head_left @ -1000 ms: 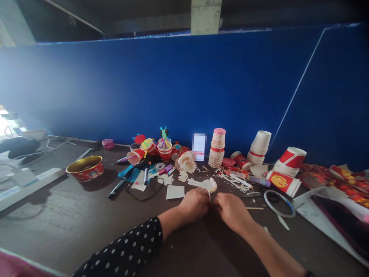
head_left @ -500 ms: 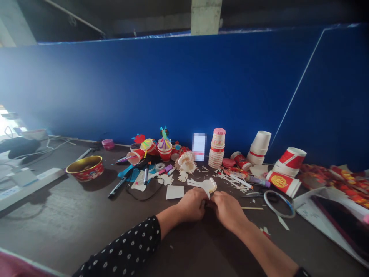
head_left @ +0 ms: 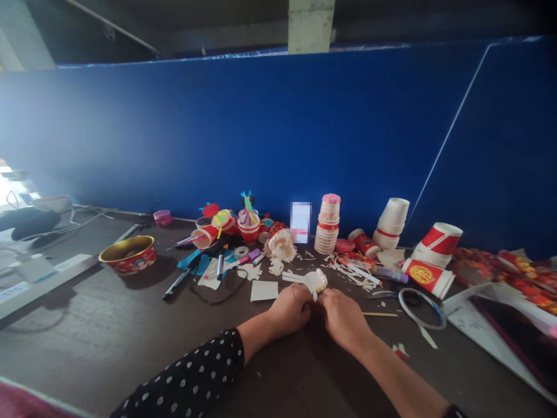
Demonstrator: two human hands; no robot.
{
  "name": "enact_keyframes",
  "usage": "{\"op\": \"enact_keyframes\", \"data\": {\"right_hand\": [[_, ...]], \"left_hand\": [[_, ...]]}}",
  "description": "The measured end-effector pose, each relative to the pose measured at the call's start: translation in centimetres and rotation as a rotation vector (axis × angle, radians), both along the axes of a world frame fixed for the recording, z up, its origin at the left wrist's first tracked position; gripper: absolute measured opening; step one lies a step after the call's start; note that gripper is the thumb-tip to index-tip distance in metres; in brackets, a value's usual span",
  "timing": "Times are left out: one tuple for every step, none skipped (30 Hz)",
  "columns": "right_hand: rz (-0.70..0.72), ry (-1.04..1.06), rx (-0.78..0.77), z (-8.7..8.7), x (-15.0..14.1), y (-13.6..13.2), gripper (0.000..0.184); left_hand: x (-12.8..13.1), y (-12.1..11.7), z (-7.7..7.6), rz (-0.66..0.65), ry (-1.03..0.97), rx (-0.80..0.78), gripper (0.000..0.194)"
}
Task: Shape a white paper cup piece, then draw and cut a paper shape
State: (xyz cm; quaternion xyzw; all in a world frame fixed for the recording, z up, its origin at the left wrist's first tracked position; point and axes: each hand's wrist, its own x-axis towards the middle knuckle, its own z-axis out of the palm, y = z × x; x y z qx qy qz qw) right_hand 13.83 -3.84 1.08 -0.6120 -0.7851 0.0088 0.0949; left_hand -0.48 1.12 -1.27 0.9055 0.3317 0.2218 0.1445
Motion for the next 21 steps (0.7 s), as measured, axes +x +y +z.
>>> {"op": "enact_keyframes", "data": {"right_hand": [[-0.002,-0.005,0.010,0.0,0.0,-0.1,0.025],[-0.005,-0.011,0.017,0.1,0.0,-0.1,0.026],[-0.008,-0.019,0.020,0.2,-0.1,-0.2,0.027],[-0.009,-0.029,0.015,0.3,-0.1,-0.3,0.027],[-0.009,-0.041,0.005,0.4,-0.1,-0.3,0.027],[-0.007,-0.056,-0.009,0.5,-0.1,-0.4,0.027],[-0.006,-0.071,-0.023,0.7,-0.2,-0.5,0.027],[-0.004,-0.086,-0.037,0.9,-0.2,-0.6,0.027],[-0.001,-0.099,-0.050,1.0,-0.3,-0.7,0.028],[0.002,-0.109,-0.060,1.2,-0.3,-0.8,0.028],[0.006,-0.118,-0.069,1.3,-0.4,-0.9,0.029],[0.016,-0.126,-0.075,1.4,-0.4,-1.0,0.029],[0.027,-0.132,-0.077,1.5,-0.5,-1.0,0.030],[0.040,-0.137,-0.077,1.6,-0.5,-1.1,0.031],[0.049,-0.140,-0.076,1.7,-0.6,-1.2,0.032],[0.059,-0.142,-0.077,1.8,-0.6,-1.3,0.032],[0.065,-0.142,-0.080,1.9,-0.6,-1.4,0.033],[0.064,-0.143,-0.082,2.0,-0.7,-1.5,0.033],[0.062,-0.146,-0.086,2.1,-0.7,-1.5,0.033],[0.062,-0.150,-0.089,2.2,-0.7,-1.6,0.033],[0.062,-0.154,-0.092,2.2,-0.8,-1.6,0.033]], "left_hand": [[0.0,0.0,-0.1,0.007,-0.001,0.018,0.013],[0.1,-0.1,-0.2,0.010,-0.004,0.029,0.012],[0.1,-0.1,-0.2,0.014,-0.008,0.033,0.012],[0.1,-0.1,-0.2,0.017,-0.010,0.031,0.012],[0.1,-0.2,-0.2,0.021,-0.009,0.023,0.012],[0.1,-0.2,-0.2,0.029,-0.006,0.013,0.012],[0.1,-0.2,-0.1,0.034,0.001,0.003,0.012],[0.2,-0.3,0.0,0.039,0.009,-0.005,0.012],[0.2,-0.3,0.1,0.043,0.017,-0.012,0.012],[0.2,-0.3,0.1,0.047,0.025,-0.017,0.013],[0.2,-0.3,0.2,0.052,0.031,-0.020,0.013],[0.3,-0.4,0.3,0.056,0.035,-0.022,0.013],[0.3,-0.4,0.3,0.059,0.035,-0.025,0.013],[0.3,-0.4,0.4,0.062,0.033,-0.029,0.014],[0.3,-0.5,0.4,0.064,0.031,-0.032,0.014],[0.3,-0.5,0.5,0.061,0.030,-0.032,0.015],[0.3,-0.6,0.6,0.058,0.030,-0.030,0.015],[0.3,-0.6,0.6,0.056,0.033,-0.026,0.016],[0.3,-0.7,0.6,0.055,0.036,-0.022,0.016],[0.3,-0.7,0.6,0.056,0.037,-0.018,0.016],[0.3,-0.7,0.6,0.060,0.036,-0.016,0.016]]}}
